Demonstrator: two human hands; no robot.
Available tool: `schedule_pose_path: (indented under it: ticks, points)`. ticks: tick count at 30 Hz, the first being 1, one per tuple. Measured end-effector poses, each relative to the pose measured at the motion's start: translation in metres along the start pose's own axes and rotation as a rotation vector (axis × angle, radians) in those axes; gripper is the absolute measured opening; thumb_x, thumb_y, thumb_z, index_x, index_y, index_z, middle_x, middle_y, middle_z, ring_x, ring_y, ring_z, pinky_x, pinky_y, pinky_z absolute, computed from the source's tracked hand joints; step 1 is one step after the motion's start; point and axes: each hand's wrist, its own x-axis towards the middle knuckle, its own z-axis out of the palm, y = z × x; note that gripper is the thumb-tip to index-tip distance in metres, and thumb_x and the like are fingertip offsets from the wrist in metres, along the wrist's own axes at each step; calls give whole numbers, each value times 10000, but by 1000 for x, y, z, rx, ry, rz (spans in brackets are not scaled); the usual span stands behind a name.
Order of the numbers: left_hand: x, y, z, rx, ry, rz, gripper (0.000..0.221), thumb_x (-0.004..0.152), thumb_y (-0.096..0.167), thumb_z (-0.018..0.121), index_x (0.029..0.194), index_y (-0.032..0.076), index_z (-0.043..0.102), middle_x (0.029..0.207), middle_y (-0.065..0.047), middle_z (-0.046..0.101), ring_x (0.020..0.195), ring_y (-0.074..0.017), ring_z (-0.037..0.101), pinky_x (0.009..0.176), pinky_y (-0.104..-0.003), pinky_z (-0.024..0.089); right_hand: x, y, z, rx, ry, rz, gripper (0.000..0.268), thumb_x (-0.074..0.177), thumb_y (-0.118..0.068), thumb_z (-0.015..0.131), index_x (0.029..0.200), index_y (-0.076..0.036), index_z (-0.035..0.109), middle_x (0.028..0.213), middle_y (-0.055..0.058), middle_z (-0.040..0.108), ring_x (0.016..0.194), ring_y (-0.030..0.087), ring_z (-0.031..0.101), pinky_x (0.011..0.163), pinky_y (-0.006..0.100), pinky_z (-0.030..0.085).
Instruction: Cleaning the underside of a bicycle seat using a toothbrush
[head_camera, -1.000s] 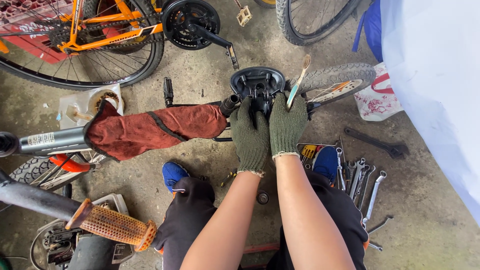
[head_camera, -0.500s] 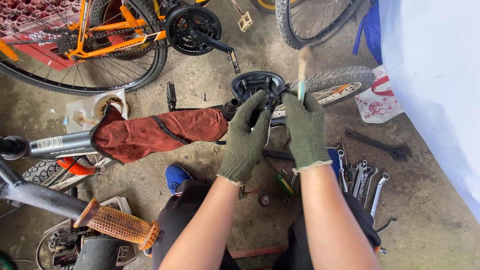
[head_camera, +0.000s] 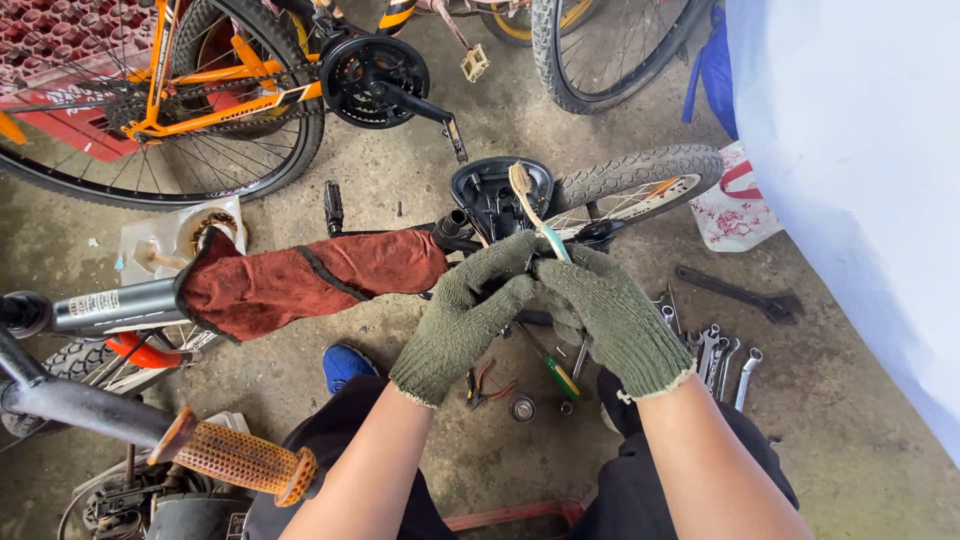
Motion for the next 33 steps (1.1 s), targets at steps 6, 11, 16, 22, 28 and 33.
schedule_pose_path:
  ticks: [6, 11, 16, 22, 28, 33]
  points:
    - [-1, -2, 14, -88, 146, 50, 441, 844, 182, 844, 1264, 110, 729, 1198, -119, 767, 1114, -210, 718, 1007, -385, 570, -7, 5, 3, 73, -8, -11, 293, 954, -298, 624, 750, -95, 569, 521, 144, 502, 361, 305, 443, 332, 417, 285]
    - [6, -1, -3, -131, 173, 67, 464, 940, 234, 736, 1380, 113, 654, 1286, -124, 726, 1192, -190, 670, 1051, -359, 535, -38, 8, 65, -603, 126, -449, 329, 983, -408, 548, 957, -90, 628, 599, -38, 494, 430, 65, 365, 369, 235, 275]
    - [8, 8, -4, -555, 294, 63, 419, 988, 103, 646, 1385, -21, 593, 1226, -255, 707, 1105, -316, 702, 964, -431, 593, -29, 15, 42, -845, -16, -746, 277, 1016, -162, 579, 1224, 14, 626, 1138, 242, 723, 1043, 337, 754, 880, 334, 613]
    - [7, -16, -14, -583, 293, 82, 398, 981, 83, 653, 1363, -24, 614, 1255, -267, 693, 1125, -324, 698, 963, -451, 598, -28, 46, 43, -1520, 212, -969, 401, 904, -329, 739, 1267, -171, 668, 1076, 42, 761, 1026, 230, 752, 899, 317, 604]
    - [-3, -8, 0, -706, 274, 86, 394, 1009, 130, 617, 1364, -35, 570, 1238, -276, 668, 1103, -322, 695, 900, -388, 628, -39, 74, 44, -1642, 350, -1064, 410, 915, -309, 751, 1254, -104, 645, 1085, 145, 749, 981, 372, 736, 806, 418, 618]
    - [-12, -26, 4, -685, 246, 33, 384, 1001, 102, 610, 1359, -35, 598, 1237, -224, 686, 1071, -276, 702, 912, -400, 621, -35, 77, 34, -1646, 503, -952, 362, 921, -415, 684, 1228, -225, 660, 971, 94, 771, 906, 359, 740, 714, 431, 618]
